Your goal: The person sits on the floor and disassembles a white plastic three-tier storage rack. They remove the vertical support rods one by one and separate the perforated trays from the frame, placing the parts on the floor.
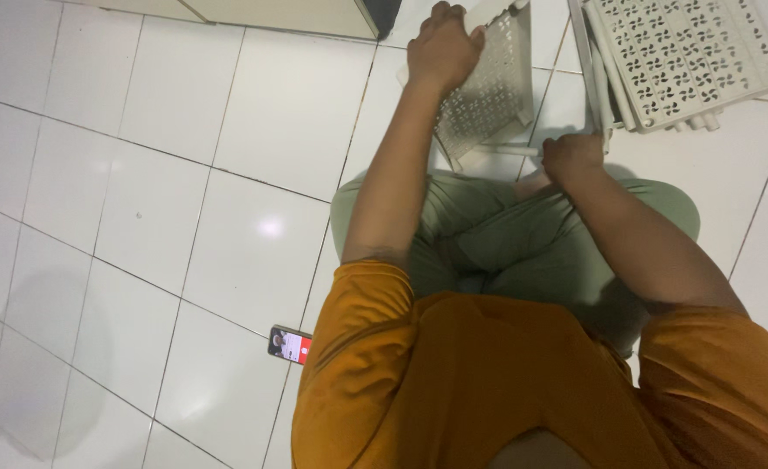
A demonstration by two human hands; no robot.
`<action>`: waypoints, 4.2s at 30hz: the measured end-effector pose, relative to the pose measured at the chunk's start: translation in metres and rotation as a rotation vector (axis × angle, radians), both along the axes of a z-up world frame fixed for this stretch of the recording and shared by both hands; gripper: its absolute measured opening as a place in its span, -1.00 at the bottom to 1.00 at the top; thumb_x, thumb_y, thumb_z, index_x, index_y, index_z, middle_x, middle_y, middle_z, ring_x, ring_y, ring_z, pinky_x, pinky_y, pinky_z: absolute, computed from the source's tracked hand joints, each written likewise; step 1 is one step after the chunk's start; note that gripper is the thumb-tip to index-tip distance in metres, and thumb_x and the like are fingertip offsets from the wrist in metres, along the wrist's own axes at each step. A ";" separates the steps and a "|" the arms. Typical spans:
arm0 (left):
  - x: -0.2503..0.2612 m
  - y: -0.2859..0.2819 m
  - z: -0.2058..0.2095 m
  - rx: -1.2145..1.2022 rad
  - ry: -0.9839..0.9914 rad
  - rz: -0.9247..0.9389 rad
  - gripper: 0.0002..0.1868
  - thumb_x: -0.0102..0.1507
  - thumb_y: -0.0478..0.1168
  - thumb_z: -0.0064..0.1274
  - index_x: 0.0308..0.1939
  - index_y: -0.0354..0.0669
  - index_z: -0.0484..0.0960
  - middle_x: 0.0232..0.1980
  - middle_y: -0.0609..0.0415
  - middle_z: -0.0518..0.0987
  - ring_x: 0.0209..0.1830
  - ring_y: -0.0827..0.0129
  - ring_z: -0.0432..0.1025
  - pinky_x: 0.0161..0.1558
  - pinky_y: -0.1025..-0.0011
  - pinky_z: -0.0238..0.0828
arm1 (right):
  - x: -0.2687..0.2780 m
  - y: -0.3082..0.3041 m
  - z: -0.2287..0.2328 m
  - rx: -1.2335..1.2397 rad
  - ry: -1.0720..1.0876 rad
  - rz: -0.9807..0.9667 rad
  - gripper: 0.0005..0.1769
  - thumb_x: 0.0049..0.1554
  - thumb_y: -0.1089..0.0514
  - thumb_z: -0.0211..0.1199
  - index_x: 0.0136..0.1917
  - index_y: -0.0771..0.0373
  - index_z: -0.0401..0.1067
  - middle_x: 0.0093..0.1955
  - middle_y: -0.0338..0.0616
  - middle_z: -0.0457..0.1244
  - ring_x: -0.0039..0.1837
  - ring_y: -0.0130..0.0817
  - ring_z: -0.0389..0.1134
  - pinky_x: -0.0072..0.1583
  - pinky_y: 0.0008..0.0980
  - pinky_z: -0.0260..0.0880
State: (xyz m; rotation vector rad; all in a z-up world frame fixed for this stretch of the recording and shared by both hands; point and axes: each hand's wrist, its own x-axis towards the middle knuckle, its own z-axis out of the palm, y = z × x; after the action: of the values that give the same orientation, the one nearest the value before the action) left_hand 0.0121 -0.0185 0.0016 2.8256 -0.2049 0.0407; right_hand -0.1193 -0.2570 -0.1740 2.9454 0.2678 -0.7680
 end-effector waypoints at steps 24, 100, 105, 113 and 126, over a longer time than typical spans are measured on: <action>0.015 -0.003 0.008 0.119 -0.014 -0.021 -0.45 0.29 0.24 -0.07 0.09 -0.12 0.54 0.01 0.00 0.65 0.05 0.14 0.55 0.07 -0.04 0.38 | -0.030 -0.017 0.142 0.977 -0.663 -0.285 -0.54 0.39 0.25 0.17 0.54 0.22 0.33 0.32 0.23 0.33 0.27 0.11 0.41 0.28 -0.12 0.40; 0.040 -0.033 -0.068 0.139 -0.342 -0.043 -0.84 0.22 -0.31 -0.02 -0.12 -0.18 0.52 -0.28 -0.03 0.66 -0.35 0.13 0.63 -0.31 0.21 0.57 | 0.031 -0.021 0.189 0.457 -0.497 -0.034 -0.57 0.51 -0.04 0.01 0.57 0.08 0.30 -0.11 0.22 0.37 -0.12 0.23 0.38 -0.06 0.17 0.38; 0.040 -0.041 -0.069 0.144 -0.370 -0.067 -0.89 0.20 -0.32 -0.02 -0.22 -0.18 0.58 -0.32 -0.03 0.67 -0.41 0.15 0.63 -0.38 0.21 0.55 | 0.037 -0.041 0.216 1.085 0.217 -0.709 -0.45 0.39 0.01 0.05 0.61 0.06 0.22 -0.36 -0.22 0.14 -0.47 -0.38 0.00 -0.38 -0.23 0.06; 0.034 -0.031 -0.008 0.116 0.004 -0.077 -0.68 0.21 -0.02 0.07 -0.06 -0.09 0.63 -0.08 -0.04 0.69 -0.07 0.13 0.59 0.00 0.06 0.47 | 0.038 -0.025 0.231 1.071 0.107 -0.638 -0.54 0.42 -0.03 0.11 0.43 0.30 0.43 -0.32 -0.21 0.19 -0.41 -0.51 0.08 -0.35 -0.36 0.07; 0.005 0.055 0.016 -0.123 0.151 -0.053 -0.24 0.24 0.29 0.09 0.27 -0.24 0.52 -0.03 -0.21 0.69 0.05 -0.03 0.58 0.11 0.11 0.48 | 0.113 -0.150 0.109 0.987 -0.109 -0.437 -0.67 0.46 0.06 0.10 0.35 0.28 0.45 0.06 0.00 0.38 -0.04 -0.31 0.46 0.08 -0.30 0.54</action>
State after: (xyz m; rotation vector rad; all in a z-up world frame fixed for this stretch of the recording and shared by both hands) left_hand 0.0171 0.0367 0.0172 2.6844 -0.2340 -0.1659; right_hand -0.0063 -0.4070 -0.0647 4.0578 -0.0453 -0.6149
